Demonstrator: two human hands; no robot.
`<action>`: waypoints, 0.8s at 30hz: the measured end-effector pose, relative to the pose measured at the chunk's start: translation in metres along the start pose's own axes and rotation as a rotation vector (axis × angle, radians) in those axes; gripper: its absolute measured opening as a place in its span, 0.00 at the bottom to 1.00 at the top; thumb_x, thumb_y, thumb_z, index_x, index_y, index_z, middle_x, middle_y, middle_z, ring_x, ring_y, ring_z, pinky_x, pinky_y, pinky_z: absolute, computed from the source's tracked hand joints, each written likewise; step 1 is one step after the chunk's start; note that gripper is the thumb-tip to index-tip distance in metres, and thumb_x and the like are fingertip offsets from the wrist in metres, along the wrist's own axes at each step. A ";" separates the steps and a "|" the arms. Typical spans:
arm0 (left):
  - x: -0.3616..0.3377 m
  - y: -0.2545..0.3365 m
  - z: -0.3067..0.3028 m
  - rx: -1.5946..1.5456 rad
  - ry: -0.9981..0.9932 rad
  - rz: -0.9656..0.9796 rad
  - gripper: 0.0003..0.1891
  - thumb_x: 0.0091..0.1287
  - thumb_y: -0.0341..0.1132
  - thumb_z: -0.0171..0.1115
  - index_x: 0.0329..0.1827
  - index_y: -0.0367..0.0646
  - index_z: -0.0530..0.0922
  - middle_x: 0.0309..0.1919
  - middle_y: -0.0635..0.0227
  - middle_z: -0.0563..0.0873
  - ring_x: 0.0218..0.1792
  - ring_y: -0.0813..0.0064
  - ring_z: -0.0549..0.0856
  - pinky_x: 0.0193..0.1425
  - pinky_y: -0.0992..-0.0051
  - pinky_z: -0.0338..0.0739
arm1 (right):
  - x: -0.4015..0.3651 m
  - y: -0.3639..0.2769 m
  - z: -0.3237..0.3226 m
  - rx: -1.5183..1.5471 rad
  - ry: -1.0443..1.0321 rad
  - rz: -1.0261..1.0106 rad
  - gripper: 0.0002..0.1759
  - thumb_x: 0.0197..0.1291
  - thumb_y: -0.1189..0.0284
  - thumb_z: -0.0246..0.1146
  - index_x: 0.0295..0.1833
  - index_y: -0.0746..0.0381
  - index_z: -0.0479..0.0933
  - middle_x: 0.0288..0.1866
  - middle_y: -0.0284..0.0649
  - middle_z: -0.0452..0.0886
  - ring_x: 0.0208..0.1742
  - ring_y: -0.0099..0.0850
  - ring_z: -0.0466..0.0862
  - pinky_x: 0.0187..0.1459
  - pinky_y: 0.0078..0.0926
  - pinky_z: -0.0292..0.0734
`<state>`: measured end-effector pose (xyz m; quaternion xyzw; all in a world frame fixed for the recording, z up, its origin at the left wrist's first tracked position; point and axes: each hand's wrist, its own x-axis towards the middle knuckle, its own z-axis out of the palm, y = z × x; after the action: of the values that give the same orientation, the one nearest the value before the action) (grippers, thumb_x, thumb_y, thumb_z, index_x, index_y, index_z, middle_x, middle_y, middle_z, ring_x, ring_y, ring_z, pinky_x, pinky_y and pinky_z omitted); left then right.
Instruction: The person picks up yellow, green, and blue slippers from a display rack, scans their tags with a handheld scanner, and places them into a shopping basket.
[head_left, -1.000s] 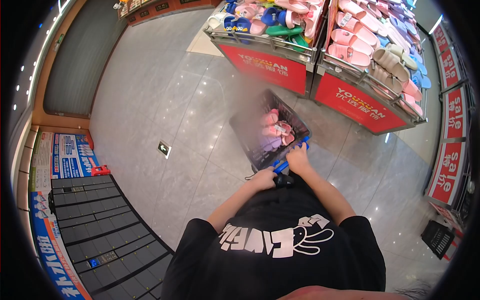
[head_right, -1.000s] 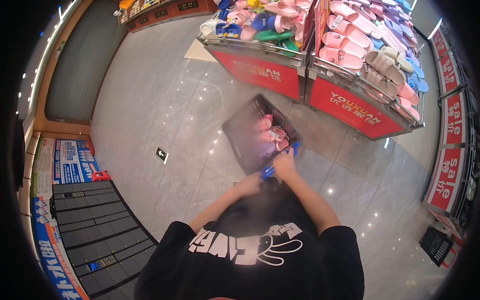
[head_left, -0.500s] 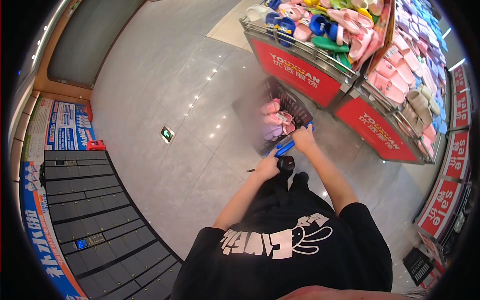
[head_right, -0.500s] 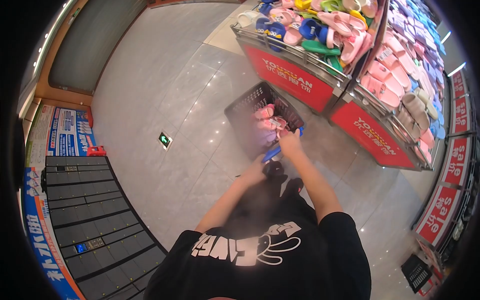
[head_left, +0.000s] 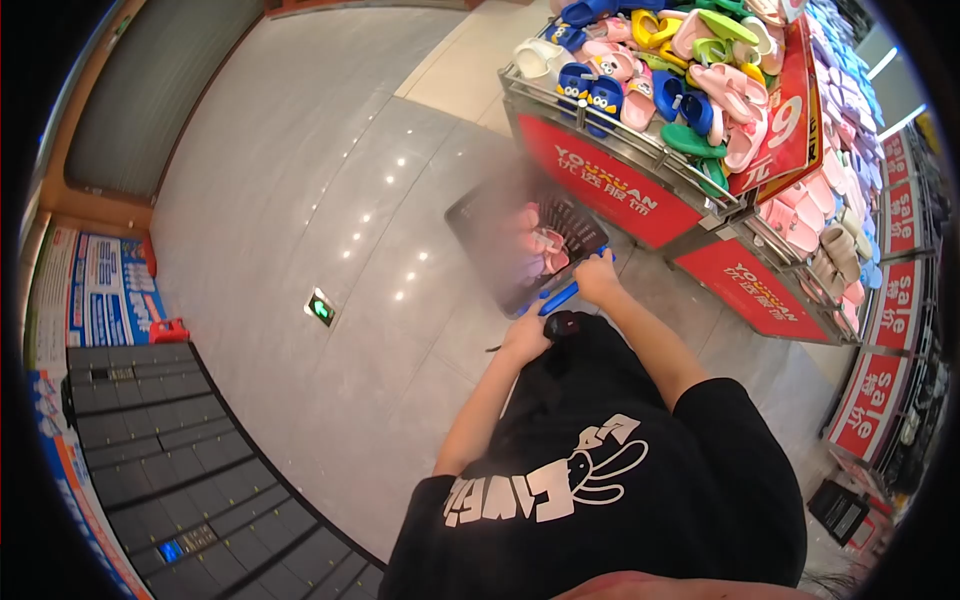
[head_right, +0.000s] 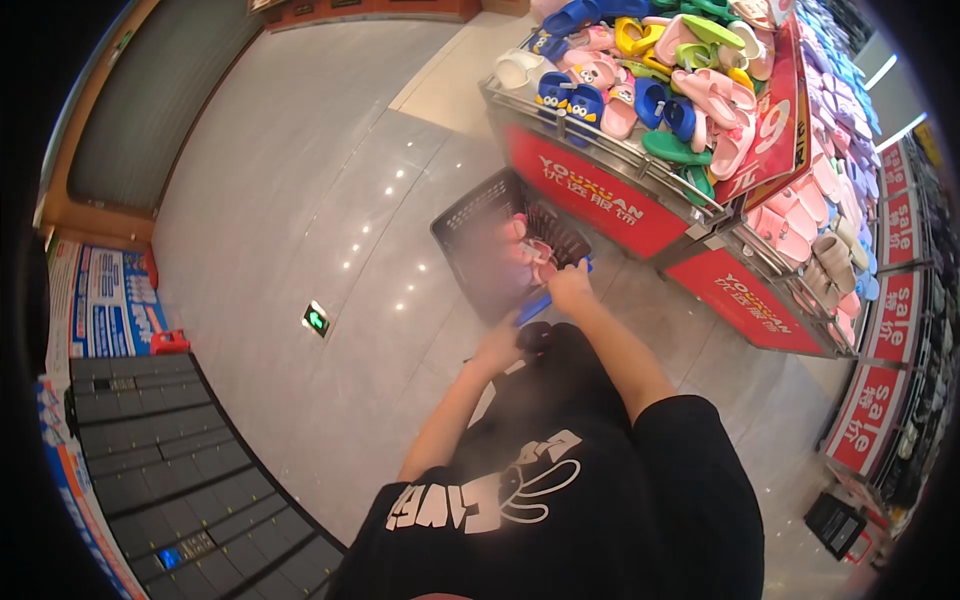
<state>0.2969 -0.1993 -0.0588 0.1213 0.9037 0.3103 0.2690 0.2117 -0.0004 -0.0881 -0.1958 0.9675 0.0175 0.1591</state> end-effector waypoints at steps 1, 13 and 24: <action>0.005 -0.008 -0.007 -0.007 0.024 -0.008 0.19 0.48 0.31 0.71 0.45 0.38 0.84 0.69 0.60 0.69 0.53 0.52 0.82 0.59 0.61 0.77 | 0.011 -0.004 -0.003 -0.024 -0.006 0.009 0.07 0.50 0.66 0.65 0.33 0.53 0.86 0.38 0.35 0.85 0.46 0.36 0.82 0.54 0.52 0.63; 0.078 -0.068 -0.111 -0.059 -0.012 -0.009 0.16 0.45 0.30 0.71 0.38 0.33 0.83 0.69 0.64 0.69 0.54 0.57 0.82 0.58 0.63 0.77 | 0.117 -0.015 -0.046 0.040 0.209 -0.041 0.05 0.45 0.68 0.65 0.28 0.54 0.85 0.33 0.37 0.83 0.44 0.36 0.81 0.53 0.50 0.63; 0.152 -0.115 -0.192 -0.078 -0.038 0.064 0.19 0.45 0.29 0.68 0.44 0.37 0.86 0.69 0.67 0.71 0.57 0.58 0.81 0.61 0.65 0.76 | 0.240 -0.019 -0.087 -0.014 0.169 -0.065 0.06 0.48 0.69 0.63 0.29 0.54 0.85 0.33 0.38 0.83 0.44 0.37 0.81 0.55 0.51 0.64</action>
<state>0.0574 -0.3259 -0.0659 0.1457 0.8813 0.3513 0.2806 -0.0160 -0.1156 -0.0808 -0.2290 0.9705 0.0027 0.0758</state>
